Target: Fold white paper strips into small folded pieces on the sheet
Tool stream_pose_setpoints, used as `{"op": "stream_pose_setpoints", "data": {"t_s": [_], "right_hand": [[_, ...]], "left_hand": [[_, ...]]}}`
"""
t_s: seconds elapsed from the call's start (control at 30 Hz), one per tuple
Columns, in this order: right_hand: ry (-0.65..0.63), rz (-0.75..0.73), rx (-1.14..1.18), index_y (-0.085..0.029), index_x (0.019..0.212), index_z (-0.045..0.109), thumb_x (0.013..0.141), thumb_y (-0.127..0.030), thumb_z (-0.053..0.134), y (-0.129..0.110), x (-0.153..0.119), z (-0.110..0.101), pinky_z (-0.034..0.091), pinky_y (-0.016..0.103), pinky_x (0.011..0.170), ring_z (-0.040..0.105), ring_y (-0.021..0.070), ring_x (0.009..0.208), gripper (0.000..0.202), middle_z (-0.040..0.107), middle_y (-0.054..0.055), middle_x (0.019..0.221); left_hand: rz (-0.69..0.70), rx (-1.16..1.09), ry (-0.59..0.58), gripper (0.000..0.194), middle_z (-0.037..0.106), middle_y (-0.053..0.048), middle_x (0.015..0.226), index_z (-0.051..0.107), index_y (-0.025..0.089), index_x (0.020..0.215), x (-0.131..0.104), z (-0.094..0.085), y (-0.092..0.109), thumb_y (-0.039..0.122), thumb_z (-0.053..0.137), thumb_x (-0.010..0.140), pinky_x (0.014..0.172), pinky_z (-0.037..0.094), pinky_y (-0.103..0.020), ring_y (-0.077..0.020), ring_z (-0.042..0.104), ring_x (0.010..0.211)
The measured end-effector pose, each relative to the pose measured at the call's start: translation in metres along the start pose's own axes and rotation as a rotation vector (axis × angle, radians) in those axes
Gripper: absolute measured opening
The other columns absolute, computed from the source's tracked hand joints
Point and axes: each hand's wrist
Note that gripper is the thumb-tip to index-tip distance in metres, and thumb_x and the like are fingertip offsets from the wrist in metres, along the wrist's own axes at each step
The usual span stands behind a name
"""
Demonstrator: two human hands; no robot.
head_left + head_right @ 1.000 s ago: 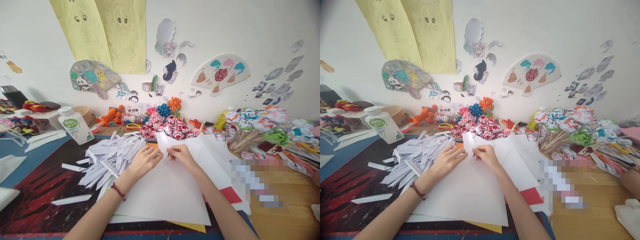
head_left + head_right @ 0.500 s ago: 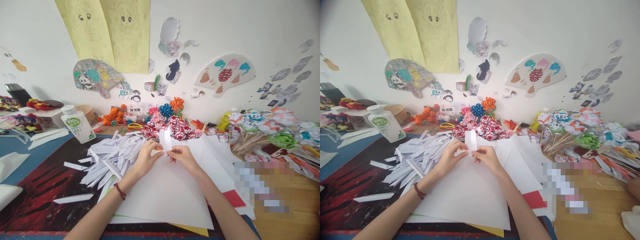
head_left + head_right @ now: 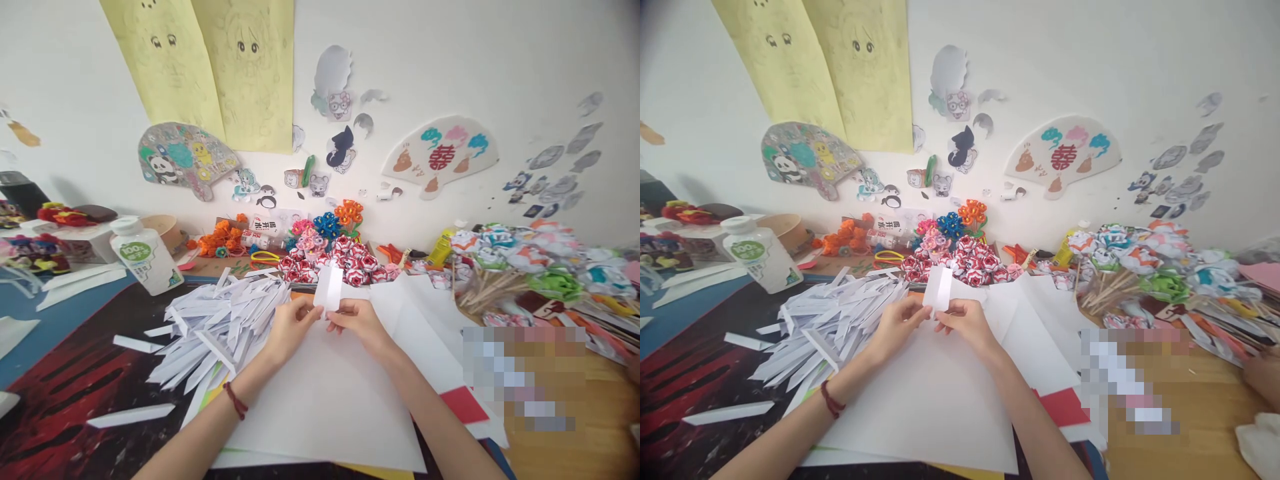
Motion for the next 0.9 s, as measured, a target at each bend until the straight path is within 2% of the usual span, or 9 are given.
{"op": "stream_pose_setpoints", "data": {"t_s": [0.4,0.6,0.77,0.9], "right_hand": [[-0.030,0.039,-0.021,-0.011,0.087,0.071,0.072,-0.039,0.071,-0.003,-0.001,0.000,0.044,0.026,0.054,0.060,0.0136,0.057,0.032,0.068,0.008,0.076],[-0.012,-0.028,-0.082,-0.012,0.086,0.070,0.073,-0.041,0.071,0.001,0.001,-0.002,0.045,0.027,0.058,0.058,0.0145,0.060,0.032,0.065,0.004,0.068],[0.002,-0.008,-0.062,-0.011,0.082,0.069,0.072,-0.039,0.072,-0.004,0.000,-0.001,0.042,0.027,0.056,0.053,0.0128,0.057,0.030,0.062,0.003,0.064],[0.006,0.015,-0.056,-0.012,0.079,0.069,0.071,-0.037,0.072,-0.005,-0.001,-0.001,0.041,0.027,0.057,0.052,0.0128,0.058,0.026,0.061,0.002,0.063]], "left_hand": [[0.033,0.043,0.052,0.029,0.054,0.002,0.059,0.056,0.016,0.068,-0.004,0.004,0.000,0.040,0.053,0.085,0.055,0.032,-0.023,-0.0100,0.045,0.056],[0.059,0.056,0.025,0.030,0.058,0.001,0.061,0.060,0.015,0.069,-0.005,0.004,0.004,0.040,0.054,0.085,0.056,0.035,-0.023,-0.0104,0.047,0.057],[0.038,0.005,-0.002,0.031,0.065,-0.003,0.070,0.063,0.015,0.073,-0.005,0.002,0.006,0.039,0.050,0.088,0.061,0.040,-0.024,-0.0125,0.054,0.062],[0.061,-0.009,0.005,0.033,0.063,-0.003,0.067,0.061,0.015,0.069,-0.006,-0.001,0.009,0.040,0.049,0.088,0.060,0.040,-0.023,-0.0120,0.054,0.059]]}}
Point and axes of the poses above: each hand's wrist, its own x-axis towards the middle knuckle, its own z-axis out of the palm, y = z × x
